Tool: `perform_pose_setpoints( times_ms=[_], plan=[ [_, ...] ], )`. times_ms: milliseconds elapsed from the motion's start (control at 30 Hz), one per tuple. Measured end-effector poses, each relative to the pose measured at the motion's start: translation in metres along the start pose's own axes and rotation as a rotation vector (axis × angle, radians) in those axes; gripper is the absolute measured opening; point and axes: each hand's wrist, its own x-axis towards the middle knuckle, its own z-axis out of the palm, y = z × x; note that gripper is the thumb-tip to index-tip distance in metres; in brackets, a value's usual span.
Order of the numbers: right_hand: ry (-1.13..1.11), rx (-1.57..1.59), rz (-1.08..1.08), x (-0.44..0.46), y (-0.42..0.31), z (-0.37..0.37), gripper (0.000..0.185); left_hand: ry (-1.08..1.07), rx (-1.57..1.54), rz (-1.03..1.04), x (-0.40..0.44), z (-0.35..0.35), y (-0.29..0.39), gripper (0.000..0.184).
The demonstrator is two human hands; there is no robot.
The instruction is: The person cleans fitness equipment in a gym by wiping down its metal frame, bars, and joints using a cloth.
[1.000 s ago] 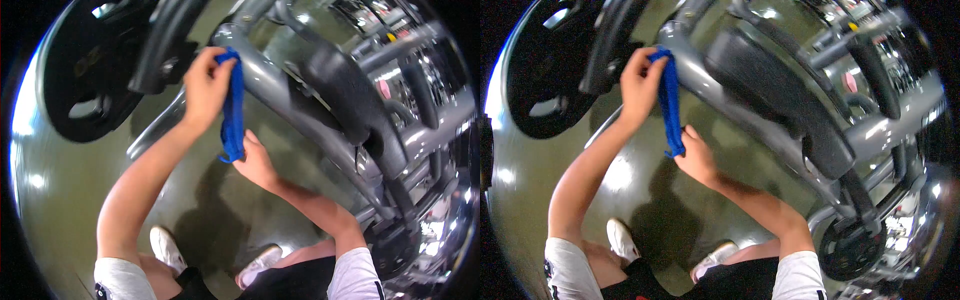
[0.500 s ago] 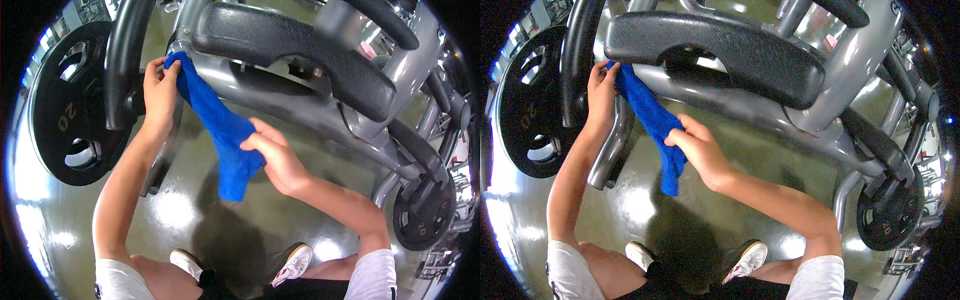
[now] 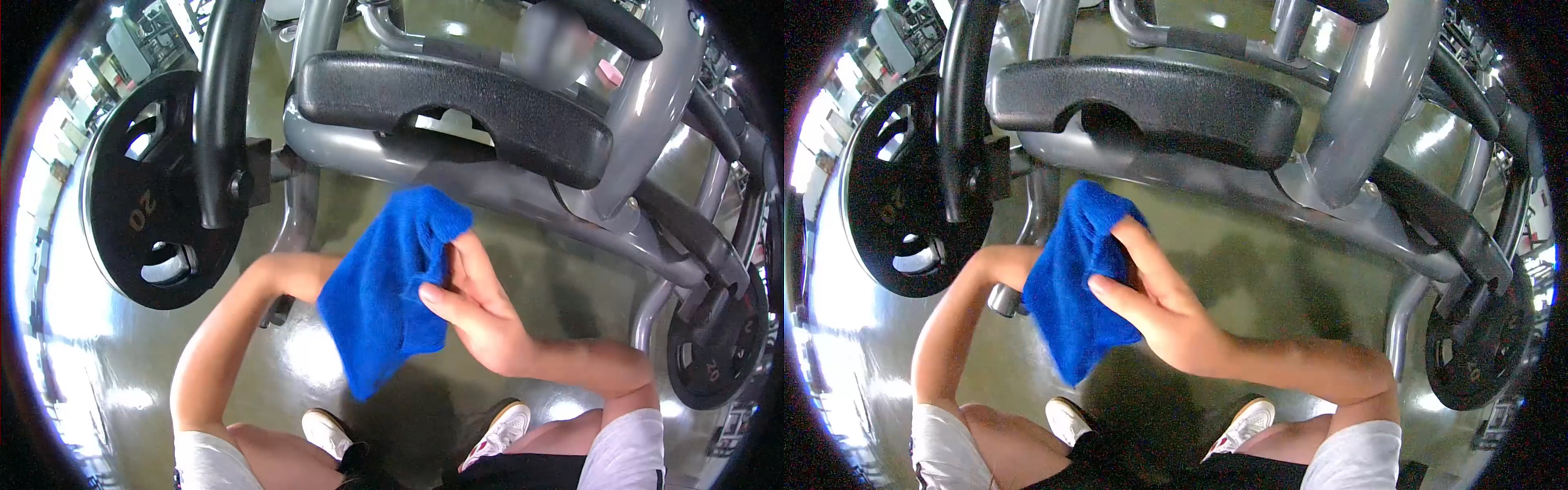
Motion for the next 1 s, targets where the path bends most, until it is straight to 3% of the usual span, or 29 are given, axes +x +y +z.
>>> perform_pose_setpoints(
  times_ms=[33,100,133,200,267,333,367,400,467,500,533,600,633,767,833,1000],
  plan=[
    [0.025,-0.237,-0.045,-0.008,0.002,-0.006,0.047,-0.047,0.027,0.079,0.006,0.003,-0.006,0.060],
    [0.052,-0.696,-0.238,-0.015,0.003,-0.022,0.034,-0.116,-0.005,0.032,0.014,-0.003,-0.001,0.058],
    [0.052,-0.696,-0.235,-0.014,0.000,-0.030,0.034,-0.187,-0.040,-0.011,0.016,-0.005,-0.001,0.055],
    [-0.239,-1.111,-0.410,-0.006,-0.008,-0.045,0.031,0.029,-0.318,0.104,0.015,-0.005,-0.003,0.043],
    [-0.258,-1.204,-0.526,0.010,-0.005,-0.054,0.025,0.153,-0.469,0.220,0.021,-0.006,-0.007,0.039],
    [-0.466,-1.258,-0.658,0.036,-0.015,-0.057,0.020,0.238,-0.424,0.232,0.028,-0.009,-0.009,0.035],
    [-0.502,-1.359,-0.602,0.044,-0.018,-0.057,0.018,0.320,-0.379,0.237,0.030,-0.011,-0.009,0.031],
    [-0.501,-1.358,-0.603,0.047,-0.017,-0.062,0.018,0.320,-0.378,0.236,0.031,-0.013,-0.008,0.031],
    [-0.394,-1.537,-0.727,0.050,-0.013,-0.073,0.024,0.543,-0.313,0.235,0.032,-0.016,-0.007,0.022],
    [-0.376,-1.589,-0.937,0.063,-0.016,-0.073,0.026,0.644,-0.294,0.260,0.032,-0.017,-0.008,0.022],
    [-0.376,-1.588,-0.935,0.060,-0.014,-0.072,0.026,0.726,-0.298,0.227,0.030,-0.018,-0.005,0.023],
    [-0.056,-2.022,-0.867,0.053,-0.011,-0.070,0.026,0.832,-0.217,0.205,0.027,-0.026,-0.009,0.024],
    [-0.072,-2.006,-1.026,0.065,-0.011,-0.073,0.024,0.830,-0.217,0.205,0.028,-0.027,-0.010,0.024],
    [-0.006,-1.981,-0.765,0.063,0.006,-0.068,0.020,0.768,-0.044,0.148,0.033,-0.023,-0.011,0.026],
    [0.150,-1.912,-0.483,0.069,0.008,-0.058,0.022,0.703,-0.025,0.120,0.037,-0.018,-0.013,0.027],
    [0.151,-1.917,-0.401,0.096,0.010,-0.048,0.023,0.716,-0.021,0.177,0.043,-0.021,-0.015,0.028]
  ],
)
